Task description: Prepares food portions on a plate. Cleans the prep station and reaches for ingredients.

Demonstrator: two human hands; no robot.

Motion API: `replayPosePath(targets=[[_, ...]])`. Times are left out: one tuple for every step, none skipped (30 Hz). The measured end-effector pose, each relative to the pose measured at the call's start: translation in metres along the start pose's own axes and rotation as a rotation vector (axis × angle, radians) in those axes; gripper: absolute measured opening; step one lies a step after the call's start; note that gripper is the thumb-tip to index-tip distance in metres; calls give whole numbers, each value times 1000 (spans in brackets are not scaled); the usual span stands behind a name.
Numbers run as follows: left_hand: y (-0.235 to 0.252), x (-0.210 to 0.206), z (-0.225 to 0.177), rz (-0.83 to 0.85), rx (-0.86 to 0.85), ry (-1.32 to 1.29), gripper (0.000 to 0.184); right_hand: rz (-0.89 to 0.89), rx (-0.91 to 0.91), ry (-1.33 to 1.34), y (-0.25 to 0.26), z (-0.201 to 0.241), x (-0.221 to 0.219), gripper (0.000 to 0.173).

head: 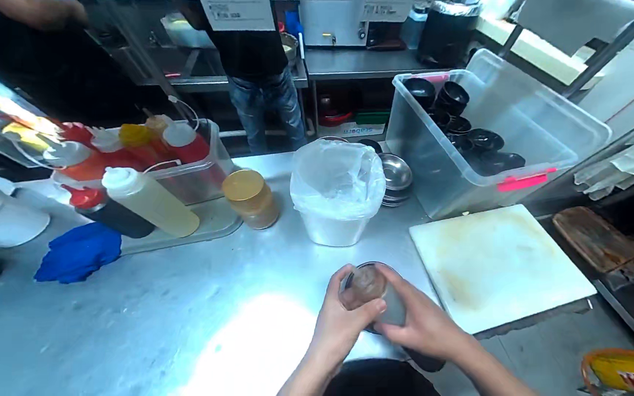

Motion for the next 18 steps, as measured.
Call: replayPosePath(targets=[[2, 9, 9, -7, 51, 52, 102, 56, -84, -51, -2, -13, 6, 97], [5, 25, 17, -40, 70, 151, 97, 129, -166, -119, -5, -27, 11, 98], [7, 44, 23, -92, 55, 275, 84, 206, -233, -204, -8, -39, 15, 98], [11, 65, 29, -152, 23, 408, 68, 280, -278, -288, -8, -49, 18, 98], [13, 88, 35, -220, -7, 542, 54, 349, -310, -362, -9, -57, 20, 98], [14, 111, 40, -300, -41, 680, 44, 412, -333, -423, -12, -64, 21, 98], [15, 132, 43, -384, -79, 825, 40, 463, -349, -474, -14, -70, 22, 99], [16, 151, 46, -472, -133, 968, 38, 508, -367, -514, -15, -74, 23, 99], [17, 167, 48, -558, -192, 1092, 37, 545, -380, -544, -15, -76, 23, 99], [19, 181, 51, -637, -246, 1192, 37, 576, -389, -572, -15, -77, 23, 99], [21, 192, 55, -706, -291, 1266, 38, 602, -396, -599, -14, -78, 23, 100], [24, 199, 59, -758, -318, 1320, 40, 622, -400, -624, -13, -77, 22, 100], [26, 203, 64, -802, -339, 1359, 42, 635, -401, -646, -11, -76, 21, 101], [29, 205, 69, -847, -359, 1389, 45, 643, -401, -662, -9, -75, 20, 101], [31, 206, 72, -885, -376, 1407, 47, 649, -399, -672, -5, -74, 19, 101], [32, 205, 73, -911, -383, 1418, 47, 658, -397, -688, -2, -72, 17, 101], [33, 204, 73, -921, -378, 1426, 48, 662, -397, -701, 2, -71, 16, 101], [33, 204, 73, -921, -364, 1425, 47, 667, -395, -712, 6, -69, 14, 101]])
Point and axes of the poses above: each hand's wrist, its own y-axis towards the middle knuckle, its own x-axis out of the back of the hand, z = x × y, the point moved 6 cm from there along y, towards the middle knuckle, and after that the axes turned 4 degrees about x, right-handed, at the moved point
